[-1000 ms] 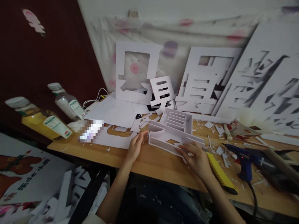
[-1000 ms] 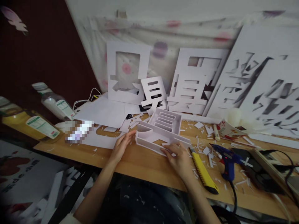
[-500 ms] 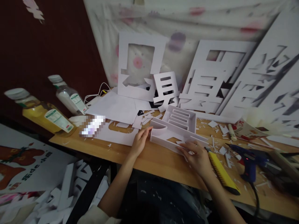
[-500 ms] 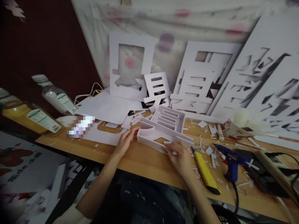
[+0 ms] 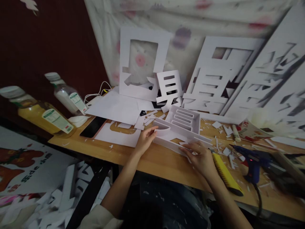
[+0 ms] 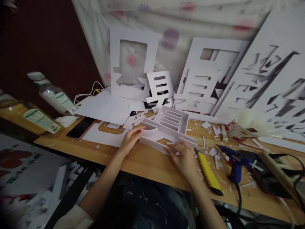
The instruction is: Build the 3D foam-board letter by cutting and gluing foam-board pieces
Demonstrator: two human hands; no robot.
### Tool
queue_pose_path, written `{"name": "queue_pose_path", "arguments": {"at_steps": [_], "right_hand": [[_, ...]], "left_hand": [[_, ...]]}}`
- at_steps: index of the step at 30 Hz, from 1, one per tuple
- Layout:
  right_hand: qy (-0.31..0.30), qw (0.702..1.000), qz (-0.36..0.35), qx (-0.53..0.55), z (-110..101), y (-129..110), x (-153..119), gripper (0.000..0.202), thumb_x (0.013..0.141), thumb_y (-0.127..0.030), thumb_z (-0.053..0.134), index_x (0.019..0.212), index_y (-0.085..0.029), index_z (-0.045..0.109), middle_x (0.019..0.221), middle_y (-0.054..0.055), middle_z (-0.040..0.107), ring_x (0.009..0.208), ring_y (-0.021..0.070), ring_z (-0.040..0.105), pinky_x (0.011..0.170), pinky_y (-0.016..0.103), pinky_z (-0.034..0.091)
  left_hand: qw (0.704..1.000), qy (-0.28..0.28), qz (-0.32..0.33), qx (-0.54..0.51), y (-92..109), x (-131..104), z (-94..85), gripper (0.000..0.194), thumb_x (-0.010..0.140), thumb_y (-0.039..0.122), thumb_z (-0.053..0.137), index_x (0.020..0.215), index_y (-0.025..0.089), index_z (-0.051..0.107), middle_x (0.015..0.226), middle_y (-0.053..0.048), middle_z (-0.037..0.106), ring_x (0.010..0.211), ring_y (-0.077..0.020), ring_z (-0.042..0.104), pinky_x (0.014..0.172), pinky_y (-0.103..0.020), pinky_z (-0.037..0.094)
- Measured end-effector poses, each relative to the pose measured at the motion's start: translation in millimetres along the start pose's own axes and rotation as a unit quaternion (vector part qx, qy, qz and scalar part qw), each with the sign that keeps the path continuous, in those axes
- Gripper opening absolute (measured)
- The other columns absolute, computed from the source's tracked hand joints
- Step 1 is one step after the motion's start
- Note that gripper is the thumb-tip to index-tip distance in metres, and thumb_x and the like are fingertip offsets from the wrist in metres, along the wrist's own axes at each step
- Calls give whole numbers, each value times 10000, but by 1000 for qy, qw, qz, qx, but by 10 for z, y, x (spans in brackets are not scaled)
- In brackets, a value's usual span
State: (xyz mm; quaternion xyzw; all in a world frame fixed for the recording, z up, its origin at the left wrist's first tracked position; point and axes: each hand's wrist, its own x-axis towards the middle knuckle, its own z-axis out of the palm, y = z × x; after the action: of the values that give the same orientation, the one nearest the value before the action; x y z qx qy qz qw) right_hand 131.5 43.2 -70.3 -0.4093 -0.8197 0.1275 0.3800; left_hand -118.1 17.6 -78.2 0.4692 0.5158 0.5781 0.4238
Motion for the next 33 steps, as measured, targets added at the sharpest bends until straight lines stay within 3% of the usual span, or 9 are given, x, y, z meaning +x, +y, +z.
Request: {"name": "queue_pose_path", "arguments": {"at_steps": [10,26,30,33], "right_hand": [[-32,998,53,-31,-6,-22,-29,344,886,-502,595,873,-213,781,807,54,772,693,214,693,653,328,529],[-56,991,72,-94,-31,-90,7,432,889,-570,541,841,-213,780,770,52,768,622,209,678,609,317,502],[-55,991,62,-103,-22,-86,-7,422,899,-556,538,861,-213,780,771,50,766,632,206,679,606,309,499],[-51,992,51,-105,-19,-73,-18,438,906,-565,525,862,-211,779,777,50,767,648,207,684,608,307,499]], "left_hand": [[1000,-5,3,-15,-85,28,13,361,818,206,629,1172,149,672,1298,-121,662,1218,-232,599,1083,-391,425],[999,9,32,2,-176,54,26,345,812,175,634,1153,134,675,1248,-132,692,1127,-220,662,1011,-377,503],[998,29,48,39,-102,46,76,324,803,164,645,1121,122,684,1199,-144,715,1075,-218,692,949,-352,544],[990,73,74,92,67,-29,-29,246,859,259,614,1061,151,703,1180,-120,724,1068,-206,693,916,-324,557]]}}
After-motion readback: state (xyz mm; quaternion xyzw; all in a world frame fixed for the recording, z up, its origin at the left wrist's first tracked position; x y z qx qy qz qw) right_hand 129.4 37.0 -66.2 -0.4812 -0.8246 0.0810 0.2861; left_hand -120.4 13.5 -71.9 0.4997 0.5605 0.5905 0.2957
